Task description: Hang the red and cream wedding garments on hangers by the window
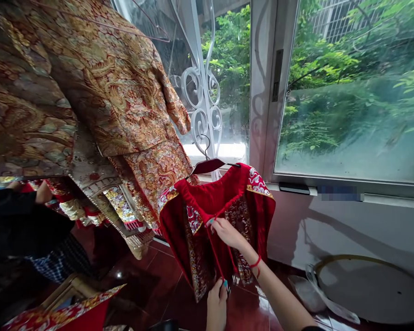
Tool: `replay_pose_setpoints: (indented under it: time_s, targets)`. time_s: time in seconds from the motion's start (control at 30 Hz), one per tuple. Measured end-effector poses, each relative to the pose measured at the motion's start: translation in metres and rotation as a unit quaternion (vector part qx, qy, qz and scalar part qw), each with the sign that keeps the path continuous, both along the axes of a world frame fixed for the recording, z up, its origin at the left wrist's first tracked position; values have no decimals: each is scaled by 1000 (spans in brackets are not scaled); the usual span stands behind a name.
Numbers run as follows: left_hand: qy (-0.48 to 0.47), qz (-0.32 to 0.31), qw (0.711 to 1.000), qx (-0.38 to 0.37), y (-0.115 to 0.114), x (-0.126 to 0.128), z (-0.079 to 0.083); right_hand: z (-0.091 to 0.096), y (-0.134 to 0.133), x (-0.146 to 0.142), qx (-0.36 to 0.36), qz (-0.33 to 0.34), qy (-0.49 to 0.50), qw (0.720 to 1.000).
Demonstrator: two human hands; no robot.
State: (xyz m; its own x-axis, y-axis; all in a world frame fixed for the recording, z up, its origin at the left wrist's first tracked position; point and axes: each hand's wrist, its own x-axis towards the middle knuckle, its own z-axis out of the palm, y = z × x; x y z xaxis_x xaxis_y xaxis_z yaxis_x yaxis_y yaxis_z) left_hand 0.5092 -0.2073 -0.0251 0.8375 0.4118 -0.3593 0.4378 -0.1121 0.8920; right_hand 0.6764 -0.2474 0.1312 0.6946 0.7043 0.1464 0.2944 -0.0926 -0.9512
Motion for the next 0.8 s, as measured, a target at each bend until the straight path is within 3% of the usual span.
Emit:
replay_pose_setpoints:
  time_s: [0.1, 0.17, 0.37, 0.43, 0.53, 0.6, 0.67, 0.73, 0.8]
  targets:
    - [-35, -70, 992, 103, 3, 4, 7, -9, -8, -26, -39, -1, -63, 997]
    - [-79, -87, 988, 101, 1, 12, 25, -10, -14, -39, -62, 1, -55, 997]
    - [-222, 36, 971, 85, 12, 16, 94, -5, -31, -64, -19, -4, 8, 1000]
    - [-253, 19, 967, 19, 20, 12, 110, -4, -35, -72, -20, 24, 14, 999]
    - [-239, -60, 958, -146, 28, 17, 131, -8, -40, -83, -67, 30, 4, 997]
    - [-219, -44, 962, -159, 29, 26, 145, -10, -46, -83, -98, 37, -2, 994]
    - [-225, 14, 966, -127, 25, 36, 156, -9, -57, -75, -108, 111, 9, 988]
    - [-232, 46, 962, -135, 20, 40, 163, -5, -69, -58, -75, 175, 45, 981]
    - [-221, 29, 959, -174, 14, 39, 167, 1, -75, -35, 4, 170, 135, 976]
